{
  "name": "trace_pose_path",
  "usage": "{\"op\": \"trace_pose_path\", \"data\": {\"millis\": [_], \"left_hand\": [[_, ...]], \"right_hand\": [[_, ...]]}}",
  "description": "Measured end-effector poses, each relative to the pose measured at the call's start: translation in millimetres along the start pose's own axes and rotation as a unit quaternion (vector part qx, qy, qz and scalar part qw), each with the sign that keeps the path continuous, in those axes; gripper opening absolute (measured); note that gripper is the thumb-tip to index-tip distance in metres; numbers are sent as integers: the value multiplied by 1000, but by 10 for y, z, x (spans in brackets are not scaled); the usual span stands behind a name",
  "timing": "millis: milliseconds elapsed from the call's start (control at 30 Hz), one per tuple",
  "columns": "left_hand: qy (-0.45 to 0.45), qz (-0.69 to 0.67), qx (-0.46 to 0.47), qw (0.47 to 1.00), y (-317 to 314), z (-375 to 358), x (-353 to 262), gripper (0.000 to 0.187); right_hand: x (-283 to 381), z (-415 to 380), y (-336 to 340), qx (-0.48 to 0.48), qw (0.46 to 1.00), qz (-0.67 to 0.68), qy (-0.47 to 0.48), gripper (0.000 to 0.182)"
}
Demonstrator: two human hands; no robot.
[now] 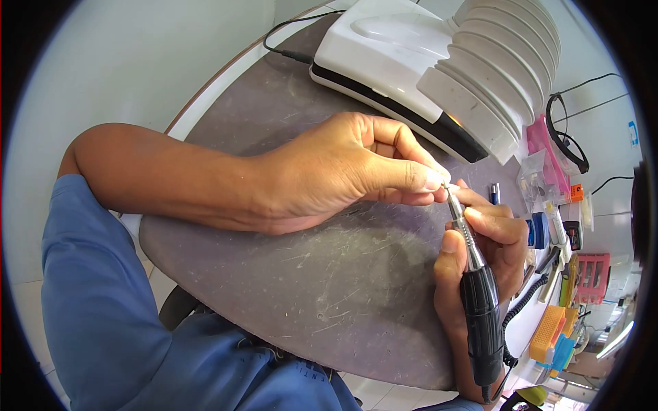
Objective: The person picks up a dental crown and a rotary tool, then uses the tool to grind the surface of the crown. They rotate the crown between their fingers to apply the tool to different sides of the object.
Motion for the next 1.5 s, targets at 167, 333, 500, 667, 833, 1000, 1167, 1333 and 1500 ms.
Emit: {"op": "trace_pose_path", "data": {"millis": [167,333,500,667,833,1000,1167,1333,1500], "left_hand": [[-5,-2,7,1000,9,2,8,10],[-5,0,1,1000,-3,-4,-14,10],[-20,4,1,1000,-11,-18,-28,24],[-49,40,5,998,3,18,-28,27],[-50,33,7,998,-3,3,-73,26],[-48,12,-15,999,-12,0,-73,22],[-40,36,16,998,-22,24,-51,23],[-29,16,29,999,-43,28,-37,22],[-46,21,39,998,-49,17,-59,17]], "right_hand": [[11,29,-10,16,1000,-13,8,31],[1,-2,29,-18,1000,-8,-23,31],[88,24,-10,22,999,-25,37,31],[59,19,-15,12,999,-11,32,31],[43,7,-21,15,1000,-10,15,30],[48,2,-36,19,1000,2,24,30],[54,13,-34,19,999,3,26,30],[54,-20,17,12,1000,-9,3,31],[13,-10,44,11,999,-2,-49,30]]}}
Point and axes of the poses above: each hand's wrist, its own z-axis towards the middle knuckle, its own y-axis out of the back of the hand, x = y × z, the point moved 7 cm from there along z, towards the middle knuckle, and after that the axes turned 6 degrees about y, right-handed, at the moved point
